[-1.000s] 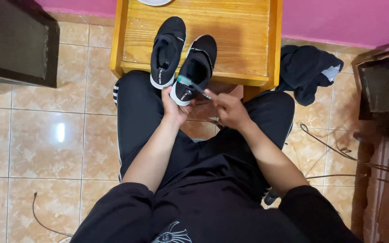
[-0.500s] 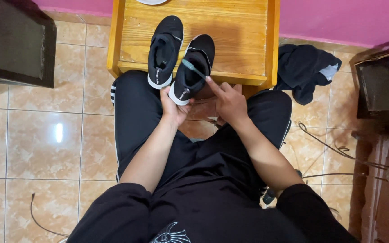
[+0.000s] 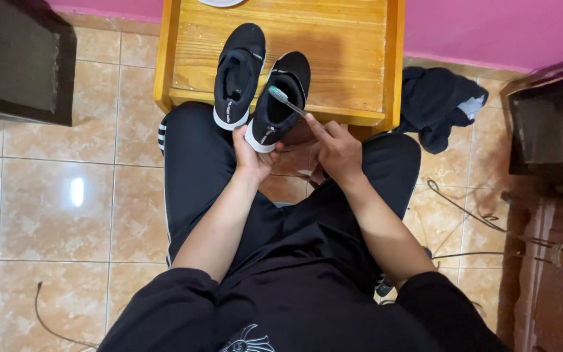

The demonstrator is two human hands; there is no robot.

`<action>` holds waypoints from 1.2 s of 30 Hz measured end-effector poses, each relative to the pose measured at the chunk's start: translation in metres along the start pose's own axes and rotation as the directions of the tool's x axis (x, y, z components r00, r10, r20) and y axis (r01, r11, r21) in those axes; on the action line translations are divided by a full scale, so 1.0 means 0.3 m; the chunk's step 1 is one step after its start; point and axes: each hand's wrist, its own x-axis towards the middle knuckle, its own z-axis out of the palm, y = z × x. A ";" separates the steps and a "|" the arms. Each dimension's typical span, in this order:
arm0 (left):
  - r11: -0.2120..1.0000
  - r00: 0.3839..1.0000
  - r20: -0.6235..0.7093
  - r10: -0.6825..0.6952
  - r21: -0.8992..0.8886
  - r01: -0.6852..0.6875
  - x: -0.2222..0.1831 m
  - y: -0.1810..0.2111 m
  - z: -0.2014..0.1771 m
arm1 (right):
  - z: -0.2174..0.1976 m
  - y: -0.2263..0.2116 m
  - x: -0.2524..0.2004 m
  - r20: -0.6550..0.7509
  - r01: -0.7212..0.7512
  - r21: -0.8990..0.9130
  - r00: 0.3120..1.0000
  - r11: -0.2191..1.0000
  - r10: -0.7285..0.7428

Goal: Cleaning the white rubber soles of black slip-on shoes using a toothbrush and cleaning solution.

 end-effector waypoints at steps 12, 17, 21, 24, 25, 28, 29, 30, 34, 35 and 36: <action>0.999 1.000 0.019 0.002 0.046 -0.003 -0.014 0.012 0.009 | -0.015 0.097 -0.016 -0.041 -0.102 0.085 0.994 0.991 0.105; 1.000 1.000 0.022 -0.005 0.022 0.004 -0.005 0.009 0.002 | -0.025 0.116 -0.026 0.039 -0.045 0.175 0.999 0.984 0.038; 0.999 1.000 0.024 0.002 0.034 -0.003 0.006 0.002 -0.011 | -0.050 0.130 -0.003 -0.054 -0.174 0.294 0.979 0.940 0.198; 0.999 0.999 0.013 -0.030 0.014 0.029 0.005 0.008 -0.014 | -0.014 0.105 -0.029 0.060 -0.125 0.331 0.992 0.935 0.111; 0.999 0.999 0.016 -0.029 0.017 0.029 0.004 0.008 -0.011 | -0.006 0.144 -0.041 0.057 -0.125 0.329 0.992 0.936 0.113; 1.000 1.000 0.001 -0.011 0.028 0.011 0.005 0.002 -0.012 | -0.004 0.205 -0.045 -0.183 -0.235 0.280 0.939 0.931 0.292; 0.999 1.000 -0.002 0.009 0.033 -0.009 0.006 -0.007 -0.016 | -0.022 0.185 -0.034 -0.139 -0.165 0.365 0.963 0.916 0.229; 0.999 1.000 0.001 0.030 0.041 -0.030 0.013 -0.010 -0.011 | -0.040 0.170 -0.016 -0.108 -0.098 0.446 0.981 0.890 0.162; 0.987 0.993 -0.038 0.113 0.116 -0.108 0.123 -0.061 -0.096 | -0.064 0.014 -0.032 -0.008 -0.100 0.653 0.990 0.751 0.138; 0.837 0.908 0.129 0.399 0.353 -0.419 0.086 -0.046 -0.085 | -0.041 0.016 -0.055 0.011 -0.095 0.666 0.993 0.740 0.117; 0.542 0.729 0.351 0.587 0.499 -0.676 0.047 -0.034 -0.075 | -0.021 0.018 -0.082 0.030 -0.093 0.678 0.995 0.730 0.098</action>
